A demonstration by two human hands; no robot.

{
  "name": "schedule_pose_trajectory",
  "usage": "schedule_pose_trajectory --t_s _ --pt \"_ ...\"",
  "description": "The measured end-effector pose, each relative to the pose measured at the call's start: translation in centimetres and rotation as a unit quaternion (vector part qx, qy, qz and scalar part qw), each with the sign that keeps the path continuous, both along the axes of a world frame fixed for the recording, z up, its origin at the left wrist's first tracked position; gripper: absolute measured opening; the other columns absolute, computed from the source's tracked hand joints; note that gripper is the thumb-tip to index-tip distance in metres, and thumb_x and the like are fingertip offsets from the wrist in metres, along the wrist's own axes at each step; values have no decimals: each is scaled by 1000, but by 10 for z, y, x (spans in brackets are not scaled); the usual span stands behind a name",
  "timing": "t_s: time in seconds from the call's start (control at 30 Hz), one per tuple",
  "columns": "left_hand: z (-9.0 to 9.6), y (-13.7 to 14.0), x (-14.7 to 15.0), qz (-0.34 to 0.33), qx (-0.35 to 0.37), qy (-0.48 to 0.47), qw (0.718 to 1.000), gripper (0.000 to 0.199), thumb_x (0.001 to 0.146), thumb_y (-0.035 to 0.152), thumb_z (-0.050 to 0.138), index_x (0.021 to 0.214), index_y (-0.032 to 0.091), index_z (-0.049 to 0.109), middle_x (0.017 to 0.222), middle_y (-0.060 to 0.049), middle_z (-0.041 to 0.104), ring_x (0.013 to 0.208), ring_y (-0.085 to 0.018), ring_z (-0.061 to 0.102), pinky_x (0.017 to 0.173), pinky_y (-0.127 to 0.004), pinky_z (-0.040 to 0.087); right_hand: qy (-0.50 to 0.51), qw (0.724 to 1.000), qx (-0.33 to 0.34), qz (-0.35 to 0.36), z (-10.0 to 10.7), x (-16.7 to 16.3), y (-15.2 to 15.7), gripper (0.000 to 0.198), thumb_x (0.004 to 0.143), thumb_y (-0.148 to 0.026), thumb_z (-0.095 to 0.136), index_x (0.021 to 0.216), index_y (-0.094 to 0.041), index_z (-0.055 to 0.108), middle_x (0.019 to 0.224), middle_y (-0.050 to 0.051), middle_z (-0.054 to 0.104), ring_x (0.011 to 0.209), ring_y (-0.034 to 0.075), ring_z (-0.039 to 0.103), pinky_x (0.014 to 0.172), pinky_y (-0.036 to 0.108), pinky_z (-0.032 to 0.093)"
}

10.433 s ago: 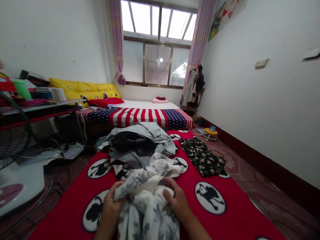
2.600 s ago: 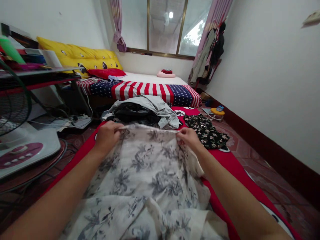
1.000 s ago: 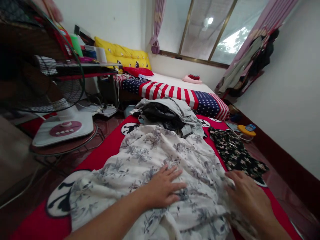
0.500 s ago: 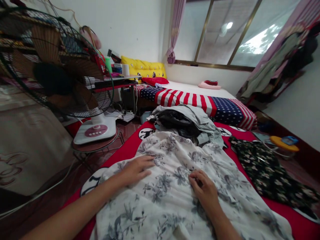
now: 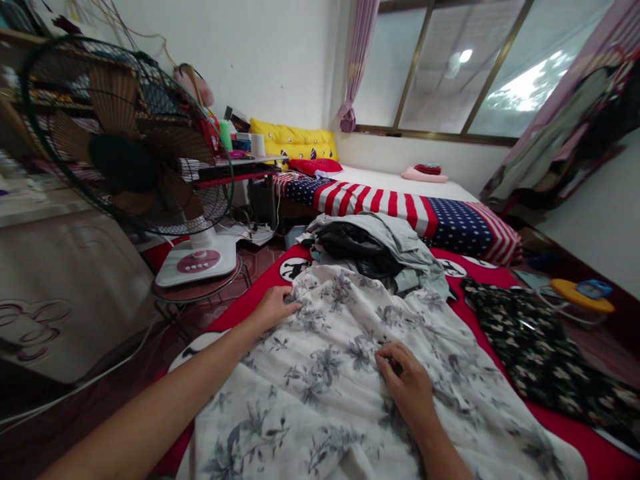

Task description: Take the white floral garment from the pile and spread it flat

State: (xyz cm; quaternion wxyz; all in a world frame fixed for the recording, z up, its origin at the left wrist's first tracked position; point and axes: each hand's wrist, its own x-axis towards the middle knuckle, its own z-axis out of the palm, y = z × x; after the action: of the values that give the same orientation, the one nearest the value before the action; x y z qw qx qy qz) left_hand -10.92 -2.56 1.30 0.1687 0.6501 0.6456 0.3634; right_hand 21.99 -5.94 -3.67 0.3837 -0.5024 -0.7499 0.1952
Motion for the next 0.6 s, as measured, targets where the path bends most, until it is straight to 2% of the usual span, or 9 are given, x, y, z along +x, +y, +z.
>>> schedule_pose_trajectory --t_s 0.1,0.17,0.2,0.23,0.3,0.37,0.43,0.5,0.6 --pt "23 -34 23 -12 91 58 994 15 81 22 58 91 18 68 93 -6 66 91 -21 59 84 -32 45 5 1000 -4 6 2 0 -1 16 85 -31 52 80 -22 64 85 3 63 74 18 58 69 30 44" --pt "32 -68 37 -88 194 168 962 19 88 18 51 96 20 67 94 -7 66 89 -20 58 82 -33 44 4 1000 -7 9 3 0 -2 16 85 -30 53 80 -22 64 85 3 63 75 19 58 70 29 44" --pt "33 -85 43 -152 217 216 940 20 89 17 49 98 22 66 91 -6 66 85 -19 58 79 -32 43 3 1000 -10 10 4 0 -2 16 85 -31 53 80 -22 65 85 3 62 74 18 58 69 29 43" --pt "32 -103 50 -223 211 252 918 19 90 17 48 98 23 65 86 -4 66 81 -18 58 75 -31 43 1 1000 -13 11 5 0 -2 16 85 -31 53 80 -22 65 84 3 62 73 18 57 68 28 43" --pt "24 -132 59 -348 141 288 881 9 90 25 54 91 23 63 79 -1 64 74 -17 58 68 -30 43 -1 1000 -14 10 6 0 -2 14 84 -28 52 78 -21 63 82 2 61 71 17 55 66 27 41" --pt "16 -151 63 -403 71 288 866 11 88 33 58 83 23 60 76 1 63 71 -16 59 64 -29 43 -6 1000 -8 8 8 -1 -2 13 81 -24 50 71 -21 59 76 1 57 68 17 52 63 27 39" --pt "11 -158 62 -391 50 258 882 12 89 32 56 82 22 59 74 1 62 69 -15 59 63 -28 43 -9 1000 -1 8 9 -1 -2 13 77 -21 49 65 -21 54 71 1 53 67 16 50 61 26 36" --pt "10 -155 58 -333 70 206 918 12 93 25 50 90 22 61 78 -1 63 73 -15 60 67 -27 45 -4 1000 0 14 9 0 -2 12 76 -21 49 65 -21 52 72 0 52 67 16 50 61 25 36" --pt "13 -146 52 -212 96 144 962 26 93 21 50 118 23 56 110 -7 63 100 -19 60 87 -31 48 8 1000 -5 21 9 0 -2 9 77 -21 49 68 -21 54 75 1 54 71 17 51 64 25 37"
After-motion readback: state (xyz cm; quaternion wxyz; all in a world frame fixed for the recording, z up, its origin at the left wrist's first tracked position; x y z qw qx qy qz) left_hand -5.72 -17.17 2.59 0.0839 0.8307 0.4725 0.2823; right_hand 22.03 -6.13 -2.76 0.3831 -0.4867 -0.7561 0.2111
